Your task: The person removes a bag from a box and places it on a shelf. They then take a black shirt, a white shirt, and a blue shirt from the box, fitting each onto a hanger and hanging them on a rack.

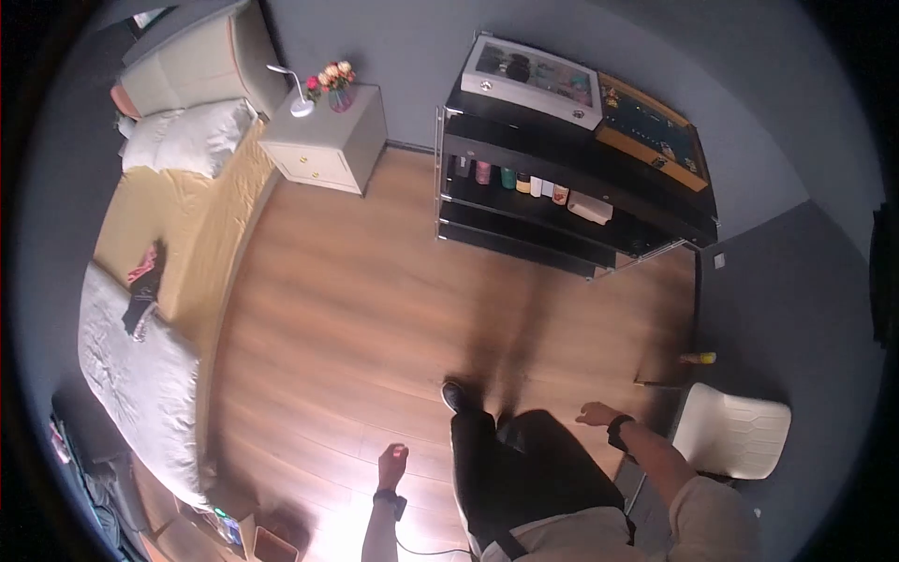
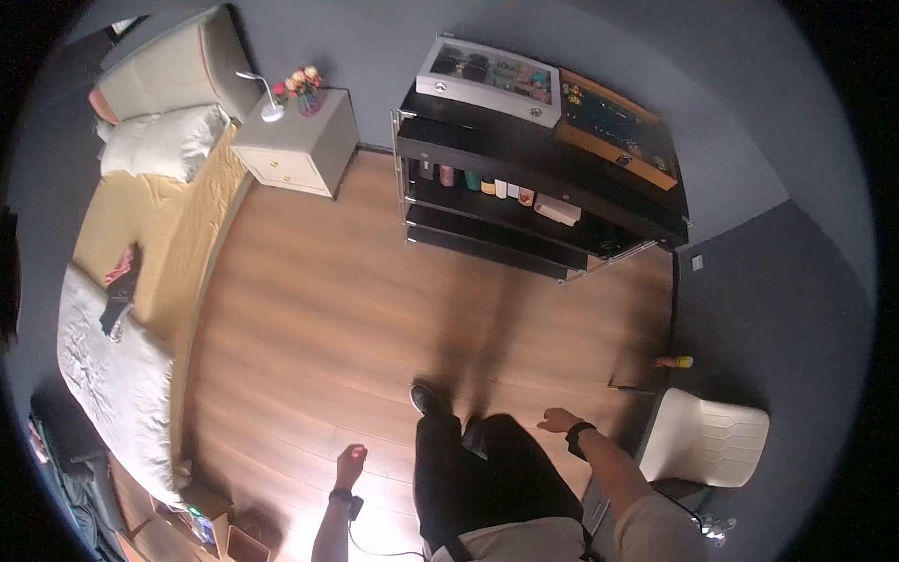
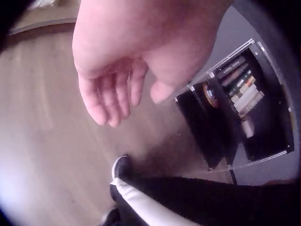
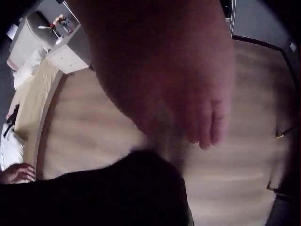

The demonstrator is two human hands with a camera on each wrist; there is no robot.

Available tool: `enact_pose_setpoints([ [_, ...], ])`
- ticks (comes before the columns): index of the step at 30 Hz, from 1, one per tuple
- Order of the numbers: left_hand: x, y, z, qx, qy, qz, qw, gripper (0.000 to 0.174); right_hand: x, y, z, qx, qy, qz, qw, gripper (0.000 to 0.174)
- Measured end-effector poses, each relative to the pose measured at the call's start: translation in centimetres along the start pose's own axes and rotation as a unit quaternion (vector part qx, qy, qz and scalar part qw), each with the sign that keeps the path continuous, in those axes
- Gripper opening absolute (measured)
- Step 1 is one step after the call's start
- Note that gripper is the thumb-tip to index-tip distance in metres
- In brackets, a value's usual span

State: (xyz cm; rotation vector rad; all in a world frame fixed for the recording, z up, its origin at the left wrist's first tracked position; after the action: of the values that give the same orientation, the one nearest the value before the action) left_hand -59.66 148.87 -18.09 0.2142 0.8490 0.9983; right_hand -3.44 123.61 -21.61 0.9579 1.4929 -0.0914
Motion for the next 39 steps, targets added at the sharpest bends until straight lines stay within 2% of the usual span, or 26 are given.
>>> enact_pose_setpoints([
  [2, -4.4, 1.4, -6.0, -0.006, 0.001, 0.040, 0.999, 0.020, -1.4, 0.3, -2.7, 0.021, 0.025, 0.053, 0.998, 0.050],
  [4, -9.4, 1.8, -11.2, 0.022, -0.012, 0.035, 0.999, 0.018, -5.8, 5.1, -8.7, 0.176, -0.014, 0.133, 0.975, 0.047],
  [6, -14.2, 0.1, -18.3, -0.094, 0.064, -0.010, 0.993, 0.015, -7.1, 4.6, -12.7, 0.198, 0.013, 0.168, 0.965, 0.044],
  [8, -18.9, -0.8, -21.4, -0.009, -0.037, -0.029, 0.999, 0.014, -8.3, 3.5, -16.4, 0.230, 0.046, 0.203, 0.951, 0.041],
  [10, -25.0, -1.3, -24.0, -0.127, 0.192, -0.097, 0.968, 0.017, -10.4, 0.5, -20.1, 0.242, 0.115, 0.224, 0.937, 0.039],
  [12, -29.4, 0.2, -24.0, -0.148, 0.194, -0.109, 0.964, 0.021, -11.9, -4.7, -22.2, 0.254, 0.141, 0.223, 0.930, 0.039],
  [13, -30.9, 1.0, -24.2, -0.089, 0.173, -0.102, 0.976, 0.022, -12.7, -7.2, -22.9, 0.260, 0.158, 0.224, 0.926, 0.039],
  [14, -32.6, 1.5, -24.7, -0.034, 0.155, -0.091, 0.983, 0.024, -13.6, -10.1, -23.4, 0.253, 0.156, 0.200, 0.934, 0.040],
  [16, -34.9, 2.5, -25.3, 0.118, -0.092, -0.054, 0.987, 0.026, -14.8, -16.1, -24.1, 0.192, 0.154, 0.138, 0.959, 0.041],
  [17, -36.7, 3.6, -26.2, 0.096, 0.002, -0.026, 0.995, 0.026, -14.8, -19.2, -23.9, 0.137, 0.153, 0.104, 0.973, 0.041],
  [18, -38.5, 5.2, -26.9, 0.067, 0.098, 0.003, 0.993, 0.027, -14.7, -22.2, -23.8, 0.091, 0.218, 0.117, 0.965, 0.036],
  [19, -40.6, 6.6, -26.2, 0.044, 0.113, 0.024, 0.992, 0.029, -13.7, -25.9, -23.0, -0.013, 0.209, 0.086, 0.974, 0.034],
  [20, -42.9, 8.4, -25.4, 0.023, 0.130, 0.044, 0.990, 0.031, -8.5, -32.9, -19.0, -0.157, 0.264, 0.074, 0.949, 0.033],
  [21, -44.9, 9.5, -25.1, 0.011, 0.135, 0.057, 0.989, 0.033, -13.3, -31.8, -18.8, -0.020, 0.072, -0.082, 0.994, 0.033],
  [23, -48.9, 11.4, -24.9, 0.016, 0.152, 0.059, 0.986, 0.037, -16.5, -33.2, -18.9, 0.094, 0.000, -0.096, 0.991, 0.033],
  [24, -50.8, 12.2, -24.9, 0.009, 0.155, 0.066, 0.986, 0.038, -12.9, -37.0, -15.7, 0.174, -0.027, -0.136, 0.975, 0.034],
  [27, -56.8, 13.7, -28.0, -0.035, 0.167, 0.109, 0.979, 0.038, -16.6, -35.8, -21.8, 0.145, -0.049, -0.069, 0.986, 0.031],
  [29, -60.8, 14.0, -32.5, -0.043, 0.179, 0.120, 0.976, 0.037, -14.5, -39.0, -26.6, 0.070, 0.123, -0.096, 0.985, 0.025],
  [31, -65.2, 14.2, -36.6, -0.067, 0.176, 0.128, 0.974, 0.039, -16.3, -38.5, -33.4, 0.021, 0.106, -0.034, 0.994, 0.021],
  [32, -67.8, 15.0, -38.3, -0.091, 0.167, 0.135, 0.972, 0.040, -16.7, -39.6, -37.1, 0.105, 0.110, -0.013, 0.988, 0.023],
  [33, -70.1, 14.6, -42.5, -0.099, 0.219, 0.140, 0.960, 0.042, -18.2, -40.1, -42.3, 0.013, 0.149, -0.002, 0.989, 0.025],
  [35, -74.5, 14.3, -49.7, -0.125, 0.255, 0.152, 0.947, 0.042, -20.2, -43.1, -49.9, 0.186, 0.119, 0.008, 0.975, 0.028],
  [36, -78.1, 14.2, -53.0, -0.143, 0.287, 0.163, 0.933, 0.042, -17.7, -46.6, -52.7, 0.168, 0.173, -0.039, 0.970, 0.026],
  [37, -81.0, 14.5, -55.7, -0.168, 0.283, 0.185, 0.926, 0.039, -18.6, -48.5, -56.9, 0.134, 0.197, -0.003, 0.971, 0.021],
  [38, -83.5, 13.7, -58.9, -0.172, 0.282, 0.169, 0.929, 0.039, -21.6, -50.5, -60.9, 0.242, 0.182, 0.039, 0.952, 0.017],
  [39, -86.5, 13.3, -62.8, -0.164, 0.292, 0.186, 0.924, 0.038, -22.3, -54.3, -64.6, 0.272, 0.182, -0.017, 0.945, 0.016],
])
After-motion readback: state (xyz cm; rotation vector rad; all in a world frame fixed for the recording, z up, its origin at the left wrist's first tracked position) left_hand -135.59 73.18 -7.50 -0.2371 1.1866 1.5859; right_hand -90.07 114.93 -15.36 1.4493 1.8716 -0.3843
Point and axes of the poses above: each hand's wrist, its own x-axis towards the middle knuckle, its own y-axis out of the back of the hand, z = x × y, the point moved 9 cm from there along x, towards the middle knuckle, and after that the axes turned 2 degrees about -y, right-handed, at the moved point
